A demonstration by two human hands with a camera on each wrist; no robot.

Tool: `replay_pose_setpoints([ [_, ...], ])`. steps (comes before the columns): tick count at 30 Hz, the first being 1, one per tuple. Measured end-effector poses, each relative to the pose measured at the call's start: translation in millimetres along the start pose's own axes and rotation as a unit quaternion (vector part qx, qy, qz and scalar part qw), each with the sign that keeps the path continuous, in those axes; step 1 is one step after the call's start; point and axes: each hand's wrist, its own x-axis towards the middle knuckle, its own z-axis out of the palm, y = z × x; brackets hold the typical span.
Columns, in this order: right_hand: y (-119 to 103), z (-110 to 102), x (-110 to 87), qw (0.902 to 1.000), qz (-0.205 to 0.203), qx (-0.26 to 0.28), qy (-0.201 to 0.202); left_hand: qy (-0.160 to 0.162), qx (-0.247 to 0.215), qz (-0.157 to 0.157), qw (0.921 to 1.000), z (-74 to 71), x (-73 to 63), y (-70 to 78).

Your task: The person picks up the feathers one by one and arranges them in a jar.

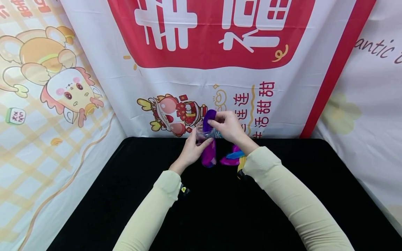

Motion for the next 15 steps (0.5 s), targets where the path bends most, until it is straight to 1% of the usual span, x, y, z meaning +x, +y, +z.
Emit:
replay_pose_setpoints([
  [4, -1.8, 1.2, 0.6, 0.9997, -0.012, -0.02, -0.003, 0.0, 0.002, -0.001, 1.0, -0.2, 0.2, -0.7],
  [9, 0.4, 2.1, 1.8, 0.9986, -0.012, -0.052, -0.005, -0.001, 0.004, 0.002, 1.0, 0.3, 0.5, -2.6],
  [15, 4.3, 3.4, 2.9, 0.9979, -0.012, -0.063, -0.014, 0.0, 0.002, 0.003, 1.0, 0.3, 0.9, -1.3],
])
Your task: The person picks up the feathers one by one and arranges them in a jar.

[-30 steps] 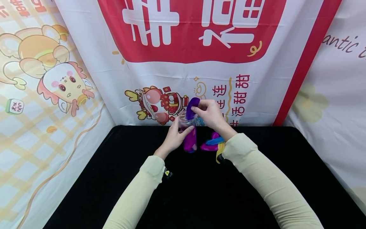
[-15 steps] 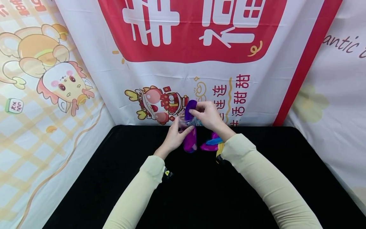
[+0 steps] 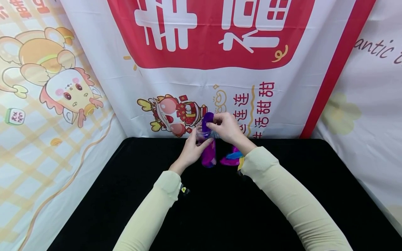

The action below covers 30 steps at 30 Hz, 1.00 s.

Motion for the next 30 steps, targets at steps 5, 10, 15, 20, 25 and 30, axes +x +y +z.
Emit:
replay_pose_setpoints([
  [5, 1.9, 1.1, -0.3, 1.0, 0.004, 0.003, -0.008, 0.005, 0.005, 0.008, 0.9999, 0.1, 0.0, 1.0],
  [10, 2.3, 3.7, -0.1, 0.9999, 0.009, 0.004, -0.01, 0.007, 0.008, 0.009, 0.9999, 0.1, -0.3, 0.3],
  [15, 1.8, 4.9, -0.8, 0.9999, 0.013, -0.003, -0.01, 0.007, 0.006, 0.011, 0.9999, 0.6, -0.2, -0.3],
  [20, 2.8, 5.0, -1.4, 0.9998, 0.013, -0.009, -0.014, 0.006, 0.011, 0.006, 0.9999, 0.9, 0.1, 0.0],
  [25, 2.1, 4.2, -2.2, 0.9998, 0.009, -0.007, -0.015, -0.002, 0.001, 0.008, 1.0, 0.1, 0.8, 0.4],
  [30, 2.0, 1.9, -4.7, 0.9998, 0.004, 0.006, -0.021, -0.004, 0.006, 0.012, 0.9999, -0.4, 0.5, 0.8],
])
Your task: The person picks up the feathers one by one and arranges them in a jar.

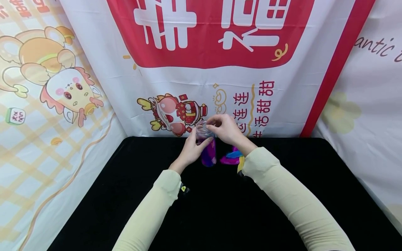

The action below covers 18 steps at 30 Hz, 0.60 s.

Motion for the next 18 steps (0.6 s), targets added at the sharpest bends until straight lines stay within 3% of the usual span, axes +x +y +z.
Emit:
replay_pose_setpoints([
  [6, 0.9, -5.2, -3.8, 0.9999, -0.008, -0.01, -0.006, 0.0, 0.003, -0.015, 0.9999, -0.2, -0.6, 2.4],
  [18, 1.5, -11.8, -11.0, 0.9995, -0.029, -0.008, 0.008, 0.001, -0.009, -0.014, 0.9999, 1.2, -0.1, 1.7],
])
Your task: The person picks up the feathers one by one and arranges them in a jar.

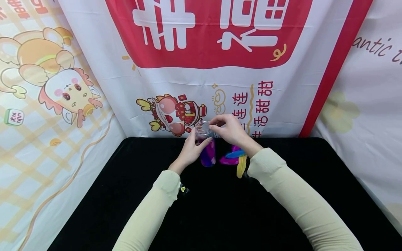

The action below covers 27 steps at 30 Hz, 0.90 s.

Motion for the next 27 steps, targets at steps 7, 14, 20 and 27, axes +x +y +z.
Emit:
replay_pose_setpoints([
  [7, -0.9, -4.1, -2.7, 0.9999, 0.005, 0.008, -0.007, 0.001, 0.001, -0.002, 1.0, 0.4, 0.4, -1.5],
  [14, 3.7, -8.6, -5.8, 0.9996, 0.014, 0.018, -0.015, 0.005, 0.0, 0.0, 1.0, 0.7, 0.1, -0.5],
  [20, 10.8, -12.1, -9.8, 0.9994, 0.021, 0.02, -0.018, 0.006, -0.001, 0.001, 1.0, 1.0, 0.0, -0.3],
  [27, 18.0, -14.3, -14.6, 0.9991, 0.034, 0.018, -0.016, 0.003, -0.002, -0.004, 1.0, 0.6, 0.1, -1.2],
])
